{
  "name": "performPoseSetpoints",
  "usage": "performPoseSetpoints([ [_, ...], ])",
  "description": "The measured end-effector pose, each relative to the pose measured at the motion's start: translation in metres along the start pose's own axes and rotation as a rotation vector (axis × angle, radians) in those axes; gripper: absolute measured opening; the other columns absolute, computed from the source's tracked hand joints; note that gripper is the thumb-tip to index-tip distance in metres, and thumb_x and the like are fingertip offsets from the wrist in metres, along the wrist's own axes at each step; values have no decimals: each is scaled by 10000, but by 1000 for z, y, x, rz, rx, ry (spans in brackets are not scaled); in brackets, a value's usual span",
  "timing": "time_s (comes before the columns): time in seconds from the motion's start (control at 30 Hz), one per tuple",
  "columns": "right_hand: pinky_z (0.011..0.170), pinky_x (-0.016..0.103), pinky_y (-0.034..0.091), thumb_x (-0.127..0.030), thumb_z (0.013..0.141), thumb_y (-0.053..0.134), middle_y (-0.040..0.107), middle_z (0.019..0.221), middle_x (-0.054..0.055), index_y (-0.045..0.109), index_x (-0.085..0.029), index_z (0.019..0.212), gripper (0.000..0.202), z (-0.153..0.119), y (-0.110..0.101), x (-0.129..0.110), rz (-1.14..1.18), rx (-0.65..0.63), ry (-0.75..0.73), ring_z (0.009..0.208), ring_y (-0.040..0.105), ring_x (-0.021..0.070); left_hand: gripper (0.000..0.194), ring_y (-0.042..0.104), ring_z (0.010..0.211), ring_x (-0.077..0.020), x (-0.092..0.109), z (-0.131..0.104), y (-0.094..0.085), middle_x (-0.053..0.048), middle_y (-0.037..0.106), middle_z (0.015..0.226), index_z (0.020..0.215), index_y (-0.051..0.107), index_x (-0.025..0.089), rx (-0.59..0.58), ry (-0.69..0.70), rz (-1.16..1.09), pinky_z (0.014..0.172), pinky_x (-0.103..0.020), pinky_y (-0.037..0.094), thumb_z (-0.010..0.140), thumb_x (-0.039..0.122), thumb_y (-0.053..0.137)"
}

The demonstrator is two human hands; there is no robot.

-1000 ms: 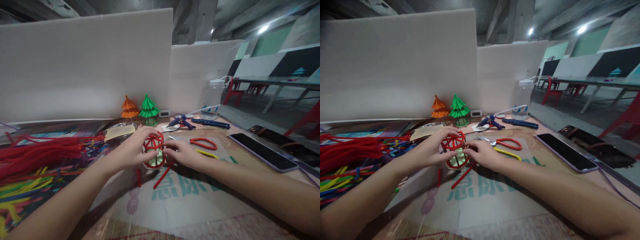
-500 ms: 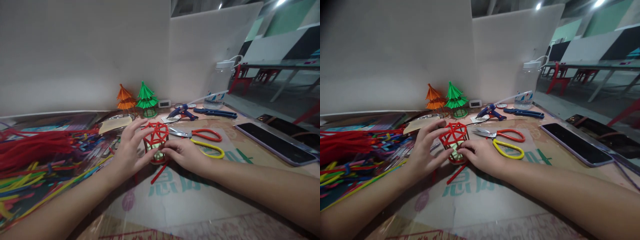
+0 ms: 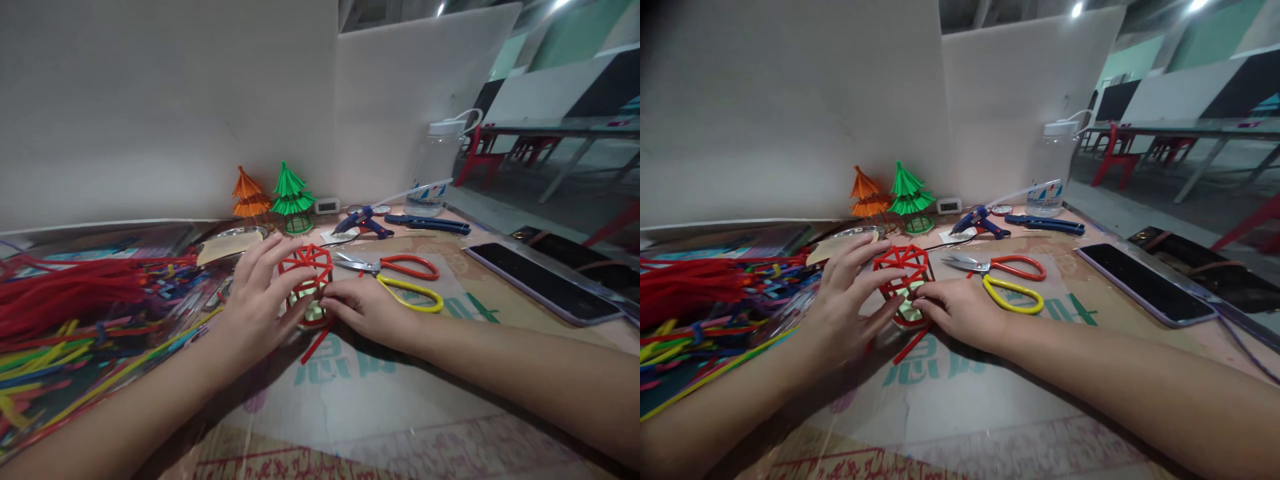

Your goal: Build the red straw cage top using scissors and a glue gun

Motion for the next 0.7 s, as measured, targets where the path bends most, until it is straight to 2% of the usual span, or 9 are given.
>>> performPoseSetpoints([
  [0.37,624,230,371,-283,982,525,639,703,-7,673,-176,820,245,1,1,1,-12,-1,-11,614,525,110,345,403,1400,-322,1,-2,3,-116,518,1403,1199,592,238,15,30,24,1155,-575,365,877,160,687],
  [0.57,635,235,385,-276,989,513,661,731,2,686,-178,856,239,0,1,0,-10,-19,1,633,541,118,324,391,1414,-328,0,-2,1,-119,515,1412,1207,584,239,-36,11,-26,1159,-580,348,896,188,655],
  [0.63,630,236,388,-271,989,511,670,737,6,687,-180,853,240,0,0,-1,-9,-22,1,631,548,120,384,404,1409,-313,-3,-3,1,-123,505,1423,1257,539,247,-24,-10,-79,1164,-568,348,894,198,656],
  [0.7,631,239,394,-263,988,511,683,743,13,691,-182,849,241,0,0,0,-15,-13,-8,637,564,125,545,404,1415,-304,-9,-7,4,-137,464,1467,1362,444,257,20,-60,-154,1167,-558,353,877,242,692],
])
Point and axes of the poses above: each hand's wrist, its own z-axis towards the middle knuckle, its own y-axis out of the palm, x = y × z, the point moved 5 cm from there along z, towards the middle knuckle
